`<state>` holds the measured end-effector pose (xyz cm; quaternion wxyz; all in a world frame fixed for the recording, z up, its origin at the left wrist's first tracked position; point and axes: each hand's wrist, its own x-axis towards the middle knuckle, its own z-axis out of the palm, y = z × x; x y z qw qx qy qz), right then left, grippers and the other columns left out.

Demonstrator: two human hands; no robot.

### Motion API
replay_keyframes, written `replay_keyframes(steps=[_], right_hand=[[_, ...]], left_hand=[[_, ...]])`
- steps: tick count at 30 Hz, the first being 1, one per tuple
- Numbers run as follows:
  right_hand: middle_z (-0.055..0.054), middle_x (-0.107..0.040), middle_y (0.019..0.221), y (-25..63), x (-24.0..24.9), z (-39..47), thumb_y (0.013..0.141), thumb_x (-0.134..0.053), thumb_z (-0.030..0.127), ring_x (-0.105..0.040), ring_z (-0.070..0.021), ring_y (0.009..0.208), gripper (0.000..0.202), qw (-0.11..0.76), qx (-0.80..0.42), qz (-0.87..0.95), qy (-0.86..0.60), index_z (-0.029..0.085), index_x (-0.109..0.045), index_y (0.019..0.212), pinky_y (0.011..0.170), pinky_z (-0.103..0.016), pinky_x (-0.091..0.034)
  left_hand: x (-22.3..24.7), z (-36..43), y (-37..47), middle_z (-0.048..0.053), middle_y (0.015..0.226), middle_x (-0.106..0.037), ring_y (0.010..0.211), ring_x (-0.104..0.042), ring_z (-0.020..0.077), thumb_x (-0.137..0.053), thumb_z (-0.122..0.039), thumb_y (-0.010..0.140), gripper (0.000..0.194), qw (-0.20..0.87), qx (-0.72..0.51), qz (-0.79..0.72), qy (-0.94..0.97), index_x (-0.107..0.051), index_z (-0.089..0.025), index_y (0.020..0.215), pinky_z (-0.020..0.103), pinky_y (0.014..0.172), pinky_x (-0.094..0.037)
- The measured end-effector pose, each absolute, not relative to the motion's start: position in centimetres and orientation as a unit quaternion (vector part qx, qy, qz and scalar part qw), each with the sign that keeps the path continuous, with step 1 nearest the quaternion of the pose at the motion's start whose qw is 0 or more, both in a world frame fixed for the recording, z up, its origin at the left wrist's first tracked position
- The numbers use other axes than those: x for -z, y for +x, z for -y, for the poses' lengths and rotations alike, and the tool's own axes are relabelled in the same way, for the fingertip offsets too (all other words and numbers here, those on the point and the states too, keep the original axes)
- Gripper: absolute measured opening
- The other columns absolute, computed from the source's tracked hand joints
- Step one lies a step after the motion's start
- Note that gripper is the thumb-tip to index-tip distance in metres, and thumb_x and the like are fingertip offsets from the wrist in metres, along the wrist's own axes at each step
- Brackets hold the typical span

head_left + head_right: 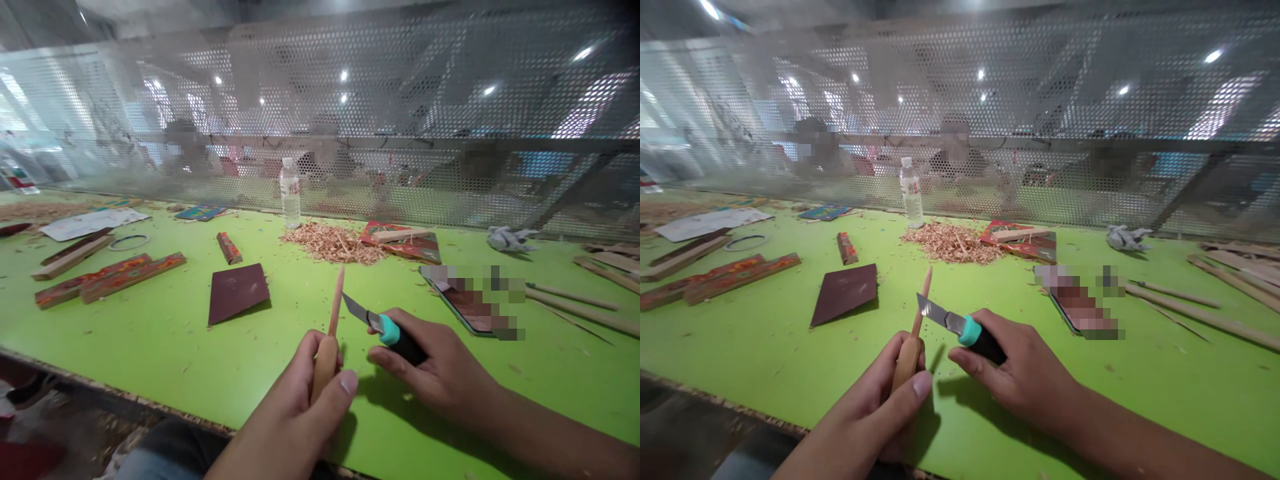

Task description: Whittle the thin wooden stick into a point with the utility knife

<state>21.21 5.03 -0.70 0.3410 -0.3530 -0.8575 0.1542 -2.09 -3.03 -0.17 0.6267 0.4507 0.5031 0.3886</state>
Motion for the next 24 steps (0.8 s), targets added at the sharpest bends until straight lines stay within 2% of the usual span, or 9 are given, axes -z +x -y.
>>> replay_keyframes(steps=[2,4,6,9,13,15,18,21,24], right_hand=[[0.005,-0.060,0.069,21.33,0.52,-5.16,0.113,-0.053,0.059,-0.053,-0.0145,0.056,0.041,0.333,-0.144,0.871,-0.331,0.024,-0.060,0.094,0.054,-0.026,-0.039],[0.004,-0.061,0.070,21.37,0.35,-5.16,0.115,-0.046,0.061,-0.055,-0.0151,0.056,0.045,0.324,-0.132,0.883,-0.312,0.023,-0.061,0.095,0.055,-0.026,-0.040],[0.003,-0.064,0.071,21.38,0.29,-5.11,0.116,-0.043,0.060,-0.058,-0.0157,0.056,0.046,0.315,-0.118,0.893,-0.300,0.023,-0.063,0.099,0.055,-0.027,-0.042],[0.000,-0.071,0.078,21.47,0.39,-5.04,0.117,-0.042,0.058,-0.064,-0.0175,0.060,0.045,0.308,-0.096,0.902,-0.287,0.021,-0.065,0.107,0.058,-0.029,-0.044],[-0.003,-0.077,0.083,21.67,0.40,-5.10,0.118,-0.041,0.057,-0.071,-0.0194,0.064,0.045,0.303,-0.072,0.908,-0.280,0.019,-0.065,0.116,0.059,-0.030,-0.046],[-0.004,-0.079,0.085,21.66,0.27,-5.19,0.119,-0.040,0.056,-0.073,-0.0198,0.065,0.046,0.300,-0.062,0.910,-0.278,0.018,-0.066,0.118,0.059,-0.030,-0.048],[-0.006,-0.083,0.089,21.49,0.05,-5.33,0.119,-0.039,0.057,-0.076,-0.0203,0.066,0.048,0.296,-0.057,0.915,-0.269,0.017,-0.066,0.118,0.060,-0.030,-0.050],[-0.008,-0.084,0.091,21.35,-0.03,-5.33,0.119,-0.038,0.058,-0.078,-0.0207,0.069,0.049,0.296,-0.062,0.916,-0.265,0.018,-0.067,0.118,0.062,-0.030,-0.052],[-0.005,-0.081,0.084,21.42,-0.04,-5.24,0.118,-0.038,0.058,-0.075,-0.0199,0.065,0.048,0.307,-0.073,0.907,-0.281,0.020,-0.067,0.117,0.059,-0.029,-0.050]], left_hand=[[0.24,3.13,-1.99,0.004,0.142,-0.065,0.132,-0.054,0.0228,-0.077,-0.068,0.093,0.065,0.617,-0.409,-0.515,0.432,-0.061,-0.033,0.146,0.026,0.107,-0.043],[0.21,3.08,-1.83,0.003,0.118,-0.066,0.103,-0.059,0.0182,-0.078,-0.068,0.094,0.056,0.632,-0.409,-0.496,0.432,-0.067,-0.029,0.133,0.024,0.088,-0.048],[0.10,2.94,-1.69,-0.004,0.089,-0.055,0.073,-0.048,0.0122,-0.077,-0.069,0.093,0.051,0.672,-0.403,-0.445,0.434,-0.067,-0.025,0.117,0.022,0.066,-0.042],[-0.02,2.76,-1.54,-0.009,0.073,-0.044,0.058,-0.036,0.0086,-0.077,-0.065,0.096,0.047,0.699,-0.411,-0.385,0.441,-0.062,-0.022,0.108,0.022,0.055,-0.032],[0.21,2.81,-1.33,-0.009,0.069,-0.050,0.056,-0.041,0.0083,-0.066,-0.065,0.104,0.044,0.681,-0.410,-0.382,0.471,-0.055,-0.023,0.096,0.023,0.058,-0.038],[0.42,2.88,-1.22,-0.010,0.070,-0.046,0.054,-0.039,0.0078,-0.065,-0.069,0.102,0.047,0.680,-0.412,-0.390,0.465,-0.055,-0.024,0.095,0.022,0.055,-0.038],[0.46,2.98,-1.17,-0.007,0.080,-0.050,0.060,-0.043,0.0097,-0.071,-0.070,0.098,0.049,0.649,-0.413,-0.436,0.467,-0.063,-0.024,0.112,0.021,0.055,-0.041],[0.04,3.12,-1.23,0.003,0.102,-0.065,0.090,-0.058,0.0185,-0.073,-0.066,0.098,0.052,0.589,-0.423,-0.478,0.496,-0.067,-0.024,0.129,0.026,0.077,-0.051],[-0.43,3.27,-1.25,0.000,0.087,-0.061,0.083,-0.057,0.0200,-0.067,-0.068,0.100,0.053,0.590,-0.417,-0.488,0.489,-0.067,-0.024,0.130,0.027,0.071,-0.049]])
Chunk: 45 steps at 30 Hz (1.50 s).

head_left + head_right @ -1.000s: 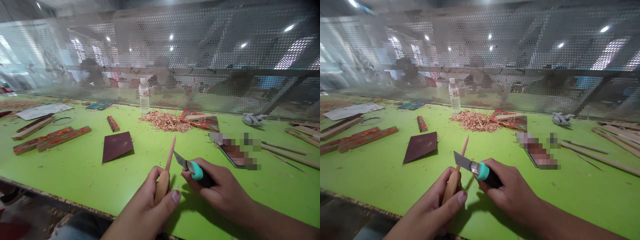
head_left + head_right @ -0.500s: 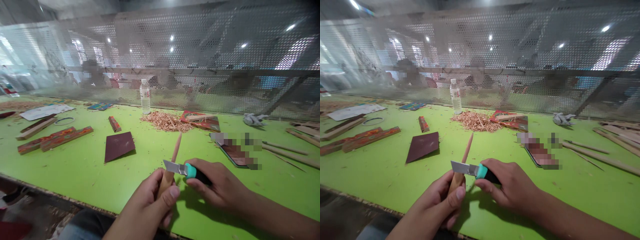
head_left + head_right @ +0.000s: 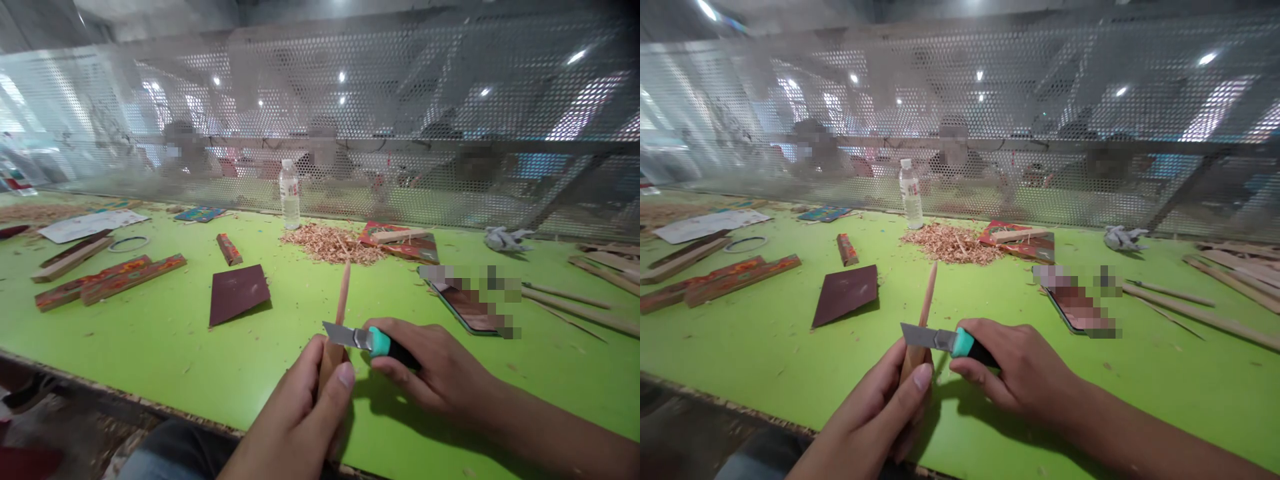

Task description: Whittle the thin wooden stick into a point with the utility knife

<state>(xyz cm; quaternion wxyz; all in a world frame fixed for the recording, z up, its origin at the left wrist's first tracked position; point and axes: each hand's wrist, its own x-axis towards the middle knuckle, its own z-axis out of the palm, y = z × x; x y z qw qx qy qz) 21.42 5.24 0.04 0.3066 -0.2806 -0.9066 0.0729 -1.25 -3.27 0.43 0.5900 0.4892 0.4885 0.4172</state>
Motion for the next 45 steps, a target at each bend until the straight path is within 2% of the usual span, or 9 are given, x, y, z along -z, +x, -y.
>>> replay_keyframes(steps=[4,11,13,17,25,33,37,40,45], right_hand=[[0.001,-0.070,0.073,21.6,-0.1,-5.2,0.119,-0.037,0.055,-0.061,-0.0172,0.054,0.043,0.331,-0.088,0.882,-0.323,0.023,-0.065,0.112,0.052,-0.028,-0.042],[0.003,-0.068,0.076,21.7,-0.3,-5.2,0.118,-0.041,0.053,-0.059,-0.0159,0.055,0.037,0.341,-0.099,0.868,-0.348,0.024,-0.063,0.119,0.054,-0.027,-0.045],[0.004,-0.068,0.074,21.9,-0.4,-5.1,0.117,-0.044,0.053,-0.059,-0.0158,0.053,0.035,0.342,-0.097,0.865,-0.354,0.024,-0.062,0.123,0.053,-0.027,-0.044],[0.004,-0.068,0.071,22.3,-0.3,-5.3,0.114,-0.051,0.049,-0.060,-0.0166,0.051,0.032,0.352,-0.077,0.855,-0.373,0.023,-0.060,0.130,0.051,-0.027,-0.045],[-0.008,-0.080,0.099,22.5,0.2,-6.4,0.108,-0.057,0.036,-0.072,-0.0227,0.063,0.047,0.380,-0.040,0.821,-0.425,0.022,-0.048,0.152,0.060,-0.033,-0.053],[-0.009,-0.080,0.098,23.1,0.2,-7.0,0.111,-0.055,0.043,-0.070,-0.0215,0.063,0.042,0.347,-0.058,0.832,-0.428,0.021,-0.054,0.146,0.059,-0.032,-0.052],[-0.006,-0.080,0.094,22.8,0.3,-6.9,0.113,-0.050,0.045,-0.071,-0.0208,0.063,0.042,0.331,-0.078,0.845,-0.413,0.020,-0.055,0.146,0.059,-0.031,-0.054],[-0.010,-0.082,0.107,22.5,0.3,-6.7,0.115,-0.045,0.043,-0.078,-0.0235,0.079,0.042,0.323,-0.089,0.854,-0.398,0.020,-0.056,0.148,0.070,-0.034,-0.060],[-0.012,-0.082,0.110,22.4,0.2,-6.5,0.113,-0.046,0.036,-0.079,-0.0259,0.086,0.041,0.313,-0.090,0.864,-0.383,0.018,-0.060,0.147,0.075,-0.037,-0.062]], left_hand=[[-0.6,3.2,-1.2,-0.006,0.076,-0.048,0.064,-0.042,0.0126,-0.066,-0.070,0.101,0.050,0.634,-0.407,-0.456,0.473,-0.064,-0.023,0.117,0.024,0.060,-0.040],[-0.3,2.7,-1.2,-0.006,0.070,-0.053,0.052,-0.039,0.0071,-0.057,-0.063,0.109,0.045,0.661,-0.386,-0.413,0.494,-0.066,-0.019,0.107,0.023,0.052,-0.032],[0.1,2.8,-1.2,-0.002,0.084,-0.064,0.057,-0.041,0.0076,-0.058,-0.064,0.108,0.048,0.655,-0.398,-0.426,0.482,-0.066,-0.019,0.121,0.024,0.055,-0.033],[1.2,3.0,-1.5,0.009,0.120,-0.075,0.062,-0.047,0.0100,-0.055,-0.069,0.107,0.062,0.614,-0.424,-0.433,0.507,-0.036,-0.029,0.150,0.025,0.058,-0.038],[-2.1,2.6,-4.7,0.001,0.079,-0.074,0.059,-0.051,0.0145,-0.081,-0.056,0.092,0.036,0.394,-0.500,-0.587,0.499,-0.076,-0.023,0.104,0.024,0.054,-0.038],[-1.9,1.9,-6.2,-0.004,0.072,-0.057,0.057,-0.037,0.0081,-0.097,-0.056,0.078,0.041,0.451,-0.601,-0.498,0.432,-0.084,-0.017,0.082,0.021,0.050,-0.029],[-1.4,1.7,-5.9,-0.002,0.073,-0.066,0.066,-0.055,0.0113,-0.101,-0.057,0.072,0.045,0.528,-0.631,-0.452,0.344,-0.080,-0.019,0.081,0.018,0.061,-0.049],[-1.4,1.7,-5.3,0.006,0.090,-0.081,0.086,-0.076,0.0231,-0.092,-0.057,0.083,0.041,0.613,-0.607,-0.400,0.309,-0.075,-0.020,0.088,0.029,0.072,-0.063],[-0.9,1.6,-4.3,0.002,0.079,-0.081,0.073,-0.082,0.0223,-0.087,-0.052,0.091,0.039,0.670,-0.572,-0.367,0.299,-0.061,-0.022,0.093,0.027,0.065,-0.063]])
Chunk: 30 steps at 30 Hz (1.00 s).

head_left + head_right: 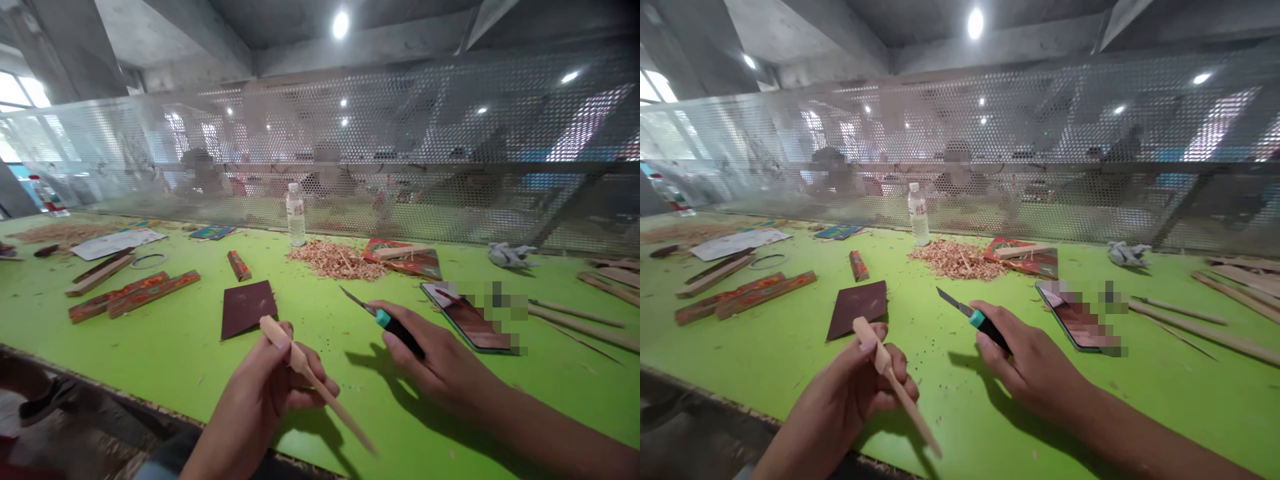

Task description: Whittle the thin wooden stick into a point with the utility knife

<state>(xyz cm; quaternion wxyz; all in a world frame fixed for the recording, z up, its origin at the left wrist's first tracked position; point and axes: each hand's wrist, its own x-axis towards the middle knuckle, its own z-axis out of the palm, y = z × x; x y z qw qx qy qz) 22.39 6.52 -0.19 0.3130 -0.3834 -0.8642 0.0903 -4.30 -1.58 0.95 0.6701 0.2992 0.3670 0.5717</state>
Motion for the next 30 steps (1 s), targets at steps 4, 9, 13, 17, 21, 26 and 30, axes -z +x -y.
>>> replay_keyframes(steps=[4,9,13,17,21,26,30], right_hand=[[-0.016,-0.083,0.120,22.4,0.2,-6.7,0.112,-0.046,0.034,-0.081,-0.0278,0.095,0.040,0.307,-0.082,0.871,-0.376,0.017,-0.062,0.145,0.079,-0.039,-0.065],[-0.020,-0.080,0.134,22.4,0.5,-7.0,0.113,-0.046,0.035,-0.082,-0.0322,0.112,0.043,0.288,-0.057,0.880,-0.373,0.015,-0.060,0.148,0.088,-0.045,-0.067],[-0.020,-0.080,0.131,22.7,1.1,-7.3,0.115,-0.045,0.038,-0.083,-0.0341,0.105,0.048,0.282,-0.040,0.881,-0.378,0.016,-0.056,0.156,0.082,-0.048,-0.068],[-0.016,-0.080,0.127,22.9,1.7,-7.3,0.116,-0.044,0.039,-0.082,-0.0331,0.102,0.048,0.289,-0.030,0.880,-0.377,0.023,-0.051,0.162,0.081,-0.049,-0.067],[-0.013,-0.079,0.135,23.1,1.6,-7.0,0.116,-0.046,0.035,-0.080,-0.0312,0.115,0.044,0.308,-0.045,0.876,-0.369,0.026,-0.050,0.159,0.091,-0.045,-0.064],[-0.012,-0.082,0.126,22.4,0.2,-5.7,0.113,-0.052,0.042,-0.080,-0.0308,0.109,0.039,0.325,-0.143,0.839,-0.413,0.023,-0.063,0.145,0.090,-0.041,-0.063],[-0.005,-0.076,0.083,20.4,-1.8,-3.4,0.112,-0.050,0.060,-0.071,-0.0230,0.071,0.052,0.320,-0.390,0.714,-0.485,0.020,-0.066,0.141,0.069,-0.034,-0.060]], left_hand=[[-0.4,1.6,-4.1,-0.007,0.074,-0.067,0.053,-0.063,0.0129,-0.082,-0.062,0.093,0.050,0.613,-0.552,-0.435,0.361,-0.064,-0.024,0.118,0.027,0.053,-0.061],[-0.4,1.8,-4.1,-0.006,0.073,-0.063,0.060,-0.055,0.0102,-0.079,-0.063,0.095,0.064,0.598,-0.503,-0.471,0.409,-0.064,-0.019,0.139,0.019,0.055,-0.048],[-0.8,1.5,-3.9,0.001,0.084,-0.074,0.065,-0.058,0.0103,-0.086,-0.057,0.092,0.065,0.597,-0.487,-0.452,0.450,-0.070,-0.014,0.139,0.021,0.062,-0.050],[-0.7,1.1,-3.6,0.010,0.100,-0.083,0.070,-0.072,0.0159,-0.094,-0.056,0.083,0.068,0.616,-0.501,-0.441,0.419,-0.073,-0.013,0.132,0.028,0.065,-0.061],[0.1,1.1,-3.6,0.002,0.072,-0.079,0.057,-0.074,0.0160,-0.089,-0.061,0.087,0.058,0.633,-0.479,-0.458,0.399,-0.073,-0.014,0.118,0.025,0.057,-0.060],[-0.1,1.5,-3.1,0.005,0.078,-0.085,0.065,-0.080,0.0178,-0.097,-0.056,0.079,0.055,0.614,-0.535,-0.451,0.365,-0.077,-0.016,0.111,0.023,0.058,-0.063],[-0.7,1.7,-2.8,0.011,0.098,-0.091,0.083,-0.086,0.0222,-0.103,-0.050,0.073,0.054,0.601,-0.580,-0.449,0.319,-0.084,-0.018,0.111,0.024,0.068,-0.068]])
